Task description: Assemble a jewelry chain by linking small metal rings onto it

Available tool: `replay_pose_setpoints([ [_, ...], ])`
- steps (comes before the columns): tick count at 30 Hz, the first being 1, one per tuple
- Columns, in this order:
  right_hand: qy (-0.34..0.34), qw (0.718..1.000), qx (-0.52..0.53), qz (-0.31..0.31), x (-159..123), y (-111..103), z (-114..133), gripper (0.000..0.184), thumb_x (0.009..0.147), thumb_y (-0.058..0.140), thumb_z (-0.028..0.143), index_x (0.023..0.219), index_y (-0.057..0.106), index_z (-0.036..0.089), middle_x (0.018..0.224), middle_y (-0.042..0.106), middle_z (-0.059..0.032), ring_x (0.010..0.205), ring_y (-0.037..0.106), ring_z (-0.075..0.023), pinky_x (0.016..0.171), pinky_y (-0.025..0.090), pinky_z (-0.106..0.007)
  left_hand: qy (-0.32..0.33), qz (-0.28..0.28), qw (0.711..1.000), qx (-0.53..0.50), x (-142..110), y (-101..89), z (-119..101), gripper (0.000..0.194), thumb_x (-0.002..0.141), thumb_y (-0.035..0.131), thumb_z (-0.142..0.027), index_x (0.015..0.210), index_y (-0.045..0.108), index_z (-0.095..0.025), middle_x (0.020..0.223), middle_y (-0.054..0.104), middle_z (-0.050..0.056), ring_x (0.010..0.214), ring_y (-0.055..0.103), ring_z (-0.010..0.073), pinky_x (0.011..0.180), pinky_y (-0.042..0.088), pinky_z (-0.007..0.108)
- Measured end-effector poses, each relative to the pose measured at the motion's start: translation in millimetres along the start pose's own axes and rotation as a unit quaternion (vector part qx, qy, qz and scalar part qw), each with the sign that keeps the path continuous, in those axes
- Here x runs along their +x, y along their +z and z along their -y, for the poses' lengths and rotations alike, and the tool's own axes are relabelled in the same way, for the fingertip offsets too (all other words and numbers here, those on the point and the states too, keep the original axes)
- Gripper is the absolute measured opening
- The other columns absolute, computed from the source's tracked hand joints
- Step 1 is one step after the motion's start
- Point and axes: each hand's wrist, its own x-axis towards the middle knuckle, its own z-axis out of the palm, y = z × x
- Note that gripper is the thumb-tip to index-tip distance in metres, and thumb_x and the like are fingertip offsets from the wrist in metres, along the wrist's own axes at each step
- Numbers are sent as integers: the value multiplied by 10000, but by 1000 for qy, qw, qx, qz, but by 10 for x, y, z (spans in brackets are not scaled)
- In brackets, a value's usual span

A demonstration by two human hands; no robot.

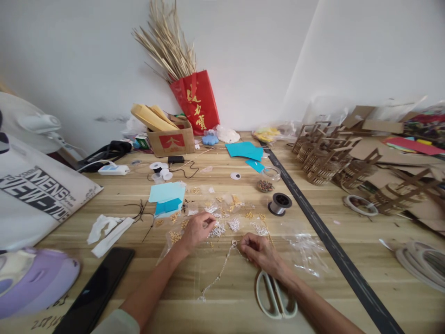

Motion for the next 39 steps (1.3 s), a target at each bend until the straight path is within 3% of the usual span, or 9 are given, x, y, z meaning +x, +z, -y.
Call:
replay_pose_setpoints([
  [5, 1, 1000, -5, 7, 7, -11, -43, 193, 820, 602, 324, 718, 534, 175, 577, 485, 47, 482, 387, -79, 456, 298, -201, -83, 57, 983, -154, 7, -19, -213, 119, 778, 640, -230, 719, 684, -137, 681, 709, 39, 632, 631, 143, 612, 493, 224],
  [14, -19, 999, -34, 13, -1, -25, -58, 152, 825, 572, 286, 728, 548, 171, 597, 489, 40, 521, 400, -95, 487, 310, -214, -137, 102, 948, -269, -87, 147, -406, 120, 701, 718, -245, 682, 688, -130, 650, 687, 30, 584, 597, 130, 569, 462, 223],
  [26, -29, 995, -93, 11, -19, 11, -62, 172, 835, 570, 314, 755, 576, 162, 612, 475, 40, 564, 389, -105, 519, 281, -218, -193, 75, 906, -369, -237, 405, -414, 182, 630, 795, -286, 640, 701, -131, 633, 695, 43, 606, 610, 148, 613, 473, 247],
  [33, -51, 993, -102, 5, -28, 15, 32, 133, 830, 542, 250, 733, 565, 162, 638, 509, 31, 579, 420, -109, 541, 303, -223, -257, 70, 863, -429, -265, 439, -357, 336, 550, 866, -353, 785, 753, -141, 761, 755, 68, 716, 674, 188, 726, 513, 292],
  [39, -44, 994, -101, 2, -42, 16, 68, 123, 812, 541, 243, 746, 597, 155, 646, 538, 21, 583, 439, -114, 538, 306, -219, -260, 89, 864, -423, -270, 428, -341, 312, 571, 862, -355, 776, 761, -142, 755, 762, 73, 720, 688, 199, 740, 520, 304],
])
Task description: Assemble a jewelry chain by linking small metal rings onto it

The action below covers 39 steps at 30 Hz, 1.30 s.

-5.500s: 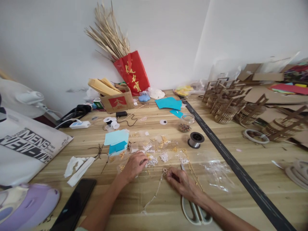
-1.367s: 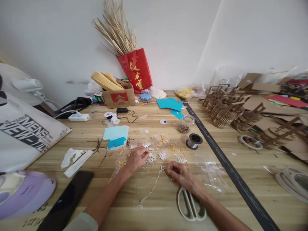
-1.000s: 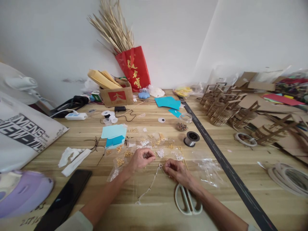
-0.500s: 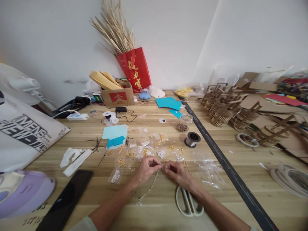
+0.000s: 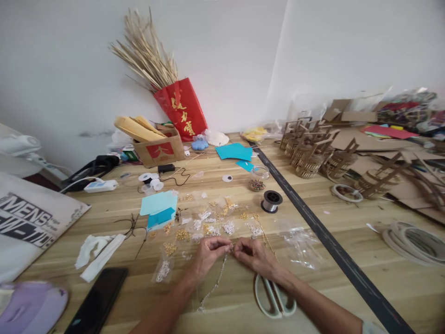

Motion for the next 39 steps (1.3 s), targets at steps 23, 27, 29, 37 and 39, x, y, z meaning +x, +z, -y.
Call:
replay_pose_setpoints([
  [23, 5, 1000, -16, -7, -3, -8, 28, 120, 806, 568, 234, 756, 650, 161, 644, 586, 17, 587, 475, -121, 540, 332, -215, 25, 10, 997, 71, -5, 4, -9, 267, 624, 815, -372, 734, 739, -141, 738, 753, 74, 696, 673, 195, 707, 517, 294],
  [27, -6, 1000, -8, -1, -5, -7, 22, 114, 809, 558, 215, 757, 645, 163, 655, 584, 17, 596, 482, -121, 544, 339, -213, 43, 8, 993, 106, -30, 17, -39, 193, 668, 774, -327, 733, 746, -148, 737, 741, 69, 705, 653, 190, 690, 495, 277],
  [29, -8, 1000, -9, 1, -6, -8, 16, 113, 809, 555, 203, 764, 649, 159, 663, 587, 16, 606, 487, -122, 550, 341, -212, 51, 9, 991, 122, -36, 21, -45, 168, 677, 757, -309, 731, 749, -150, 737, 737, 68, 710, 644, 191, 691, 487, 276],
  [37, -8, 1000, -7, 1, -7, -10, -4, 93, 803, 559, 179, 768, 643, 160, 654, 570, 23, 600, 474, -117, 540, 330, -206, 64, 18, 988, 142, -53, 47, -87, 145, 690, 734, -301, 710, 747, -157, 757, 715, 68, 739, 632, 197, 708, 479, 279],
  [39, -9, 1000, -5, 4, -7, -13, -2, 88, 807, 560, 186, 768, 636, 163, 656, 563, 23, 601, 472, -118, 538, 329, -206, 64, 19, 988, 140, -57, 49, -90, 144, 688, 736, -299, 710, 747, -158, 755, 714, 67, 736, 630, 196, 705, 478, 279],
])
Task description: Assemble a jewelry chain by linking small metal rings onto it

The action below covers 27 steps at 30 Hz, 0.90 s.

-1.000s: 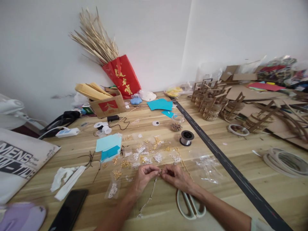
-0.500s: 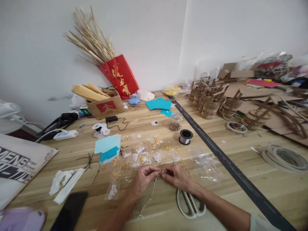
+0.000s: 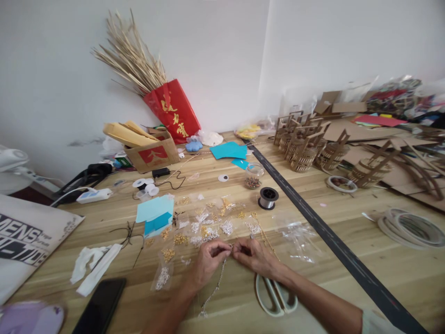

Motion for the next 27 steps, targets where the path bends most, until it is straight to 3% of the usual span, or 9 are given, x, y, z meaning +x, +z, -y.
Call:
replay_pose_setpoints([
  [14, -3, 1000, -6, -6, -1, -1, 12, 106, 803, 557, 213, 762, 640, 162, 656, 574, 12, 608, 486, -129, 538, 342, -210, -36, 18, 999, -33, -14, 15, 25, 174, 661, 765, -271, 782, 733, -152, 799, 746, 68, 766, 669, 200, 749, 517, 299],
  [27, 17, 1000, -22, -1, 1, -1, 26, 110, 801, 558, 225, 765, 643, 165, 621, 538, 27, 586, 455, -121, 528, 311, -211, -33, 17, 998, -44, 6, 7, 88, 128, 639, 763, -246, 665, 692, -142, 672, 696, 42, 642, 615, 158, 646, 466, 253],
])
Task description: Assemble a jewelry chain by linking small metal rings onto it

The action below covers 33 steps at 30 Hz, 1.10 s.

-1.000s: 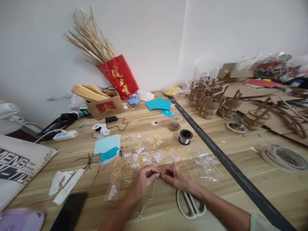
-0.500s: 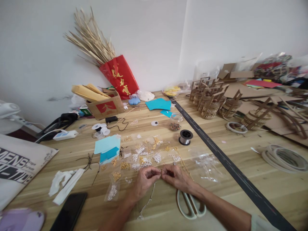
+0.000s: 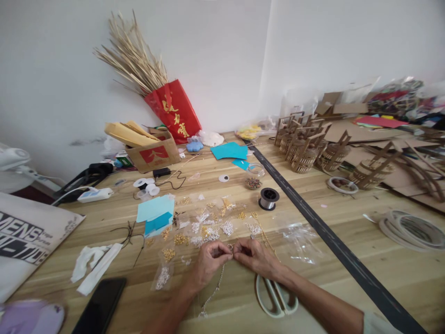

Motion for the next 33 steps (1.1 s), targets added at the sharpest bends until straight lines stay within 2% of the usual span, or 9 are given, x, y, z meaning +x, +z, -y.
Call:
replay_pose_setpoints([
  [25, -3, 1000, 5, -1, 0, -4, 22, 104, 798, 557, 196, 766, 642, 147, 623, 540, 30, 585, 454, -110, 527, 308, -201, 31, 8, 994, 102, -29, 5, -70, 113, 731, 647, -238, 710, 710, -146, 704, 693, 48, 683, 599, 175, 656, 450, 258],
  [33, -4, 998, 64, -12, 21, 16, -103, 147, 863, 533, 275, 844, 623, 160, 608, 513, 37, 551, 450, -107, 509, 317, -209, 98, -13, 984, 150, -80, 32, -180, 121, 762, 618, -219, 685, 686, -155, 726, 668, 40, 716, 598, 177, 700, 445, 265],
])
